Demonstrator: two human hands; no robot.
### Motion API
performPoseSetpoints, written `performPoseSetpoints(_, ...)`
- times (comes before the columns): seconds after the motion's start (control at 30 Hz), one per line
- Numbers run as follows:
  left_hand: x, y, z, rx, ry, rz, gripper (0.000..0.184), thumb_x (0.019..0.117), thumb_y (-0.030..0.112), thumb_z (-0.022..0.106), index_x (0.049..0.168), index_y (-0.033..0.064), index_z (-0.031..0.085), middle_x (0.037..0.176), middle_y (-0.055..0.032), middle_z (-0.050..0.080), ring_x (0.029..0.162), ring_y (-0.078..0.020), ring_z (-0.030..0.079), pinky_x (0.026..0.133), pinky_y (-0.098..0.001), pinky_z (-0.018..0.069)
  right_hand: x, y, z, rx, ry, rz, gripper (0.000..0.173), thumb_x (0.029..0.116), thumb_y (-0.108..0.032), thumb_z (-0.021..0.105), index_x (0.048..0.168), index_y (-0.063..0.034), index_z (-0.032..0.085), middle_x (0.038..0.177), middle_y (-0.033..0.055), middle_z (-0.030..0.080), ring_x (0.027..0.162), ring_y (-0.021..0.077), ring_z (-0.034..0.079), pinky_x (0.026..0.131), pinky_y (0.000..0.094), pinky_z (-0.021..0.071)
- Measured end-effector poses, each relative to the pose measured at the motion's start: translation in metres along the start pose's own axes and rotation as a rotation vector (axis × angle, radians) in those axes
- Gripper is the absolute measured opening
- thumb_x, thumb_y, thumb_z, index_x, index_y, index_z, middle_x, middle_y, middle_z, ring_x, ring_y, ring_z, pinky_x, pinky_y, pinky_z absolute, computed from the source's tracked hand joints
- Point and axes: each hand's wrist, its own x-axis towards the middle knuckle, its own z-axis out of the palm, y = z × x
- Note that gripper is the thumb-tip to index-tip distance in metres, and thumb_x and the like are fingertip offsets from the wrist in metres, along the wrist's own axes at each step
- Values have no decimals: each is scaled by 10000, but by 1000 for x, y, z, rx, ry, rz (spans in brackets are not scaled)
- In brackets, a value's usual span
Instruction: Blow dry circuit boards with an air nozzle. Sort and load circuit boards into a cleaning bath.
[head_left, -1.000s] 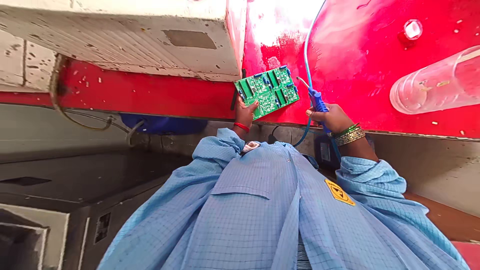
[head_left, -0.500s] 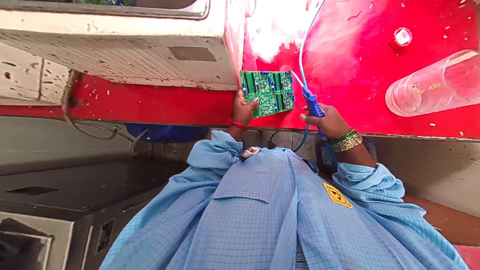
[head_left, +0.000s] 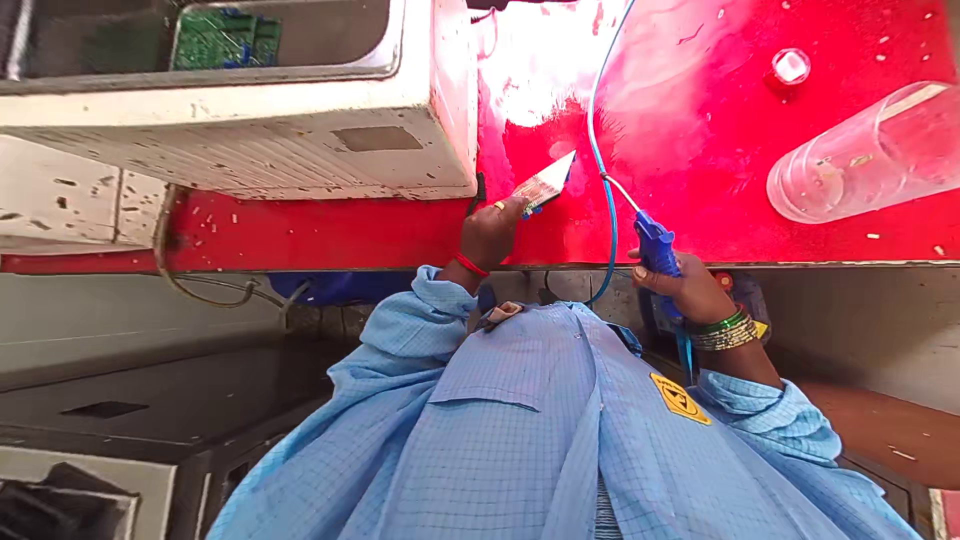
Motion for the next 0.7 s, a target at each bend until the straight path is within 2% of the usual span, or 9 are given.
performPoseSetpoints(0.17, -9, 5, -1, -179, -23, -215, 351, 1015, 41, 520, 1335, -93, 575, 1176, -262, 704, 1013, -437, 715, 859, -603, 560, -6, 4, 2, 123, -105, -49, 391, 879, -289, 673, 1202, -70, 649, 892, -57, 718, 818, 41, 690, 794, 239, 583)
performPoseSetpoints(0.4, -10, -6, -4, -226, 64, -264, 356, 1014, 50, 536, 1326, -121, 549, 1178, -267, 696, 1049, -399, 709, 912, -561, 556, 3, -5, 8, 121, -111, -68, 360, 895, -260, 663, 1201, -71, 651, 878, -59, 716, 800, 22, 678, 767, 217, 567)
performPoseSetpoints(0.5, -8, -12, -3, -305, 141, -343, 397, 1017, 90, 530, 1358, -115, 520, 1177, -251, 693, 1063, -327, 704, 951, -506, 547, 9, -11, 13, 104, -70, -103, 395, 876, -269, 690, 1214, -70, 647, 859, -62, 694, 764, 13, 658, 737, 215, 560)
performPoseSetpoints(0.6, 3, -12, -18, -488, 188, -466, 403, 1007, 92, 546, 1349, -115, 498, 1172, -210, 675, 1054, -183, 682, 960, -371, 547, 17, -9, 12, 102, 46, -179, 470, 875, -273, 705, 1284, -63, 611, 873, -70, 655, 729, -9, 615, 680, 188, 531)
performPoseSetpoints(0.63, 9, -8, -29, -619, 152, -521, 400, 1009, 58, 528, 1368, -106, 460, 1207, -178, 651, 1069, -132, 668, 965, -324, 551, 19, -7, 9, 103, 75, -212, 484, 879, -263, 699, 1304, -58, 596, 899, -68, 657, 742, -15, 614, 687, 182, 532)
performPoseSetpoints(0.7, 18, -1, -51, -876, 9, -662, 390, 1023, 4, 493, 1403, -45, 420, 1197, -102, 643, 1019, -95, 676, 918, -301, 578, 21, -5, 0, 89, 103, -262, 487, 889, -249, 696, 1319, -50, 582, 967, -56, 691, 792, -23, 635, 723, 179, 540)
